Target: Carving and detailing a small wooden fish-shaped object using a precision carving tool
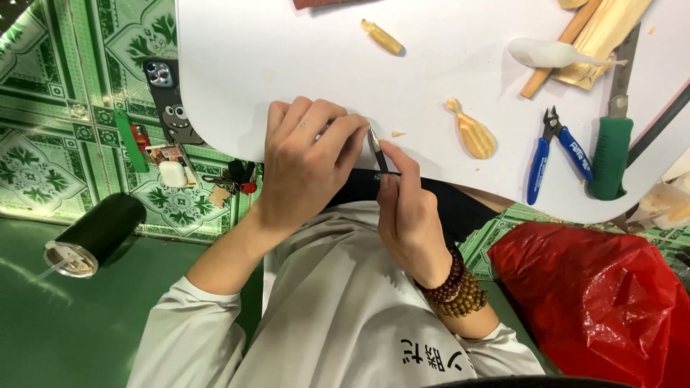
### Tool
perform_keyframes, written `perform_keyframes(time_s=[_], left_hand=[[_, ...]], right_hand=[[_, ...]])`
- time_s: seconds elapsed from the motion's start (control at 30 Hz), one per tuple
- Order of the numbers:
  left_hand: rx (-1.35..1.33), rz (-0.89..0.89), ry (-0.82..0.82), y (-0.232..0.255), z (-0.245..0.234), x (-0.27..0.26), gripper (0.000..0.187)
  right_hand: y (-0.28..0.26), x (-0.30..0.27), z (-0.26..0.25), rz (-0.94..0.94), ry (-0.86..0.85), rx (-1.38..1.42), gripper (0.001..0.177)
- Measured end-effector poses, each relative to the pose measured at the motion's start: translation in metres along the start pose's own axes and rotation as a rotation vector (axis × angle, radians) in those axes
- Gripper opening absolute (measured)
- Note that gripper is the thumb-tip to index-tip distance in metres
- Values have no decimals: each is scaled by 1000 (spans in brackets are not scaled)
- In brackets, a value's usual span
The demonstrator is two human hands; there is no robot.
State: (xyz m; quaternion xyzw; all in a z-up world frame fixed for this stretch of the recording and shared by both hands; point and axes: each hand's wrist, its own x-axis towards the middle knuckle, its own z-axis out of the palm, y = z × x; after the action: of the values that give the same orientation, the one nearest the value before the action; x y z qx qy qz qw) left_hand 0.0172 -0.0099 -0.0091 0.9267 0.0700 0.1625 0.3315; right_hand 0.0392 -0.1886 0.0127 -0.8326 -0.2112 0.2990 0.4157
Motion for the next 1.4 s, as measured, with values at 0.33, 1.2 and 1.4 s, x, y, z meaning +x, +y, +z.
perform_keyframes(time_s=[0.33,1.2,1.4], left_hand=[[-45,-61,-35,0,-3,-2,10],[8,-75,-30,4,6,0,12],[5,-74,-16,2,9,-1,14]], right_hand=[[4,0,-1,-13,21,0,40],[-19,8,-3,-54,23,-174,41],[0,0,3,-53,43,-167,40]])
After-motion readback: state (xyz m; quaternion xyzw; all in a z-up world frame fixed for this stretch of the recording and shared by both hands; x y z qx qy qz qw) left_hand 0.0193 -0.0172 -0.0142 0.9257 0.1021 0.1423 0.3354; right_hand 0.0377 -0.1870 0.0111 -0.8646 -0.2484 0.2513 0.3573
